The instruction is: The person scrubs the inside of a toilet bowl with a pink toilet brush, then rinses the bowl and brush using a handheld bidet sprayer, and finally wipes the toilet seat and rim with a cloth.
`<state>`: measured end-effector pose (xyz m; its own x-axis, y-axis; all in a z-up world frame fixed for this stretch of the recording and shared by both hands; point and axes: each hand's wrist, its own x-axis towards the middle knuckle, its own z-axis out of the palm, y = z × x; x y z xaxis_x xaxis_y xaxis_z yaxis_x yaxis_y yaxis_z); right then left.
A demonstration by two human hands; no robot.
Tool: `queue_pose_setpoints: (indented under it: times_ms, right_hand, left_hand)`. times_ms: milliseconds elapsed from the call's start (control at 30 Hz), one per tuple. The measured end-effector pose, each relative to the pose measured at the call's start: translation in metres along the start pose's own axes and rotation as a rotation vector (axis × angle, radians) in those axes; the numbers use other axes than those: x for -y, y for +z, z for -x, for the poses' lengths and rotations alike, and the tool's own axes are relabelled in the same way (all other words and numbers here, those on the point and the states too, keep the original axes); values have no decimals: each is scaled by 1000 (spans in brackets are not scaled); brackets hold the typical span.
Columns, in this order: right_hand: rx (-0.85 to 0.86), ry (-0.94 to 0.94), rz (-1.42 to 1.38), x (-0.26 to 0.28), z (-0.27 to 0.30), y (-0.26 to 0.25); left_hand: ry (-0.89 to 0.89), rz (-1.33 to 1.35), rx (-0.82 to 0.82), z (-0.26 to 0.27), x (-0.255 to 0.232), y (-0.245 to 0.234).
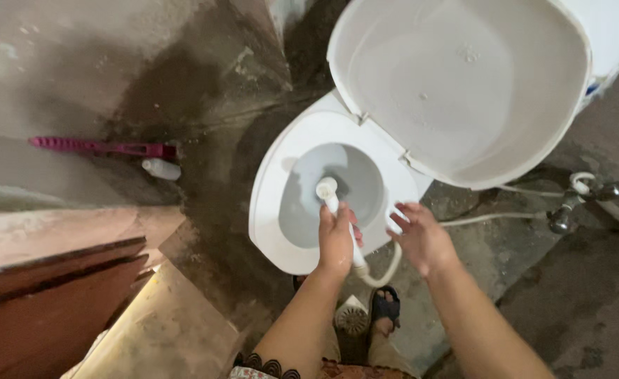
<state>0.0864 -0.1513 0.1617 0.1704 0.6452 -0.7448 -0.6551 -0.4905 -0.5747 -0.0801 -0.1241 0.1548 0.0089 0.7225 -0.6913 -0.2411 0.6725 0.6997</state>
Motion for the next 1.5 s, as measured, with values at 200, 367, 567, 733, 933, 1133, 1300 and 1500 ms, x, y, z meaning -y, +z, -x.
queue_pose_setpoints:
  times_ms: [200,367,567,733,933,1133,1300,1500]
  right_hand:
    - [109,54,-22,37,-43,-2]
    - [161,57,-75,53,-63,-17]
    - [105,158,102,35,-72,-53]
    - [-276,164,-79,36,-51,-59]
    - [-254,213,6,45,-12,-36]
    - [-367,212,-57,33,9,-34]
    - [-283,106,-166,15,24,-91]
    - [-434,105,-120,17,61,-217]
  left_hand:
    - [238,-821,18,51,9,37]
    - [394,-950,92,90,20,52]
    - [274,-899,-10,103,20,56]
    - [287,-923,-72,108,21,54]
    - [388,-987,-75,117,31,43]
    - [339,-1042,-138,120,26,26]
    - [318,-1014,-264,118,16,-7]
    - [360,-1011,-364,120,10,-37]
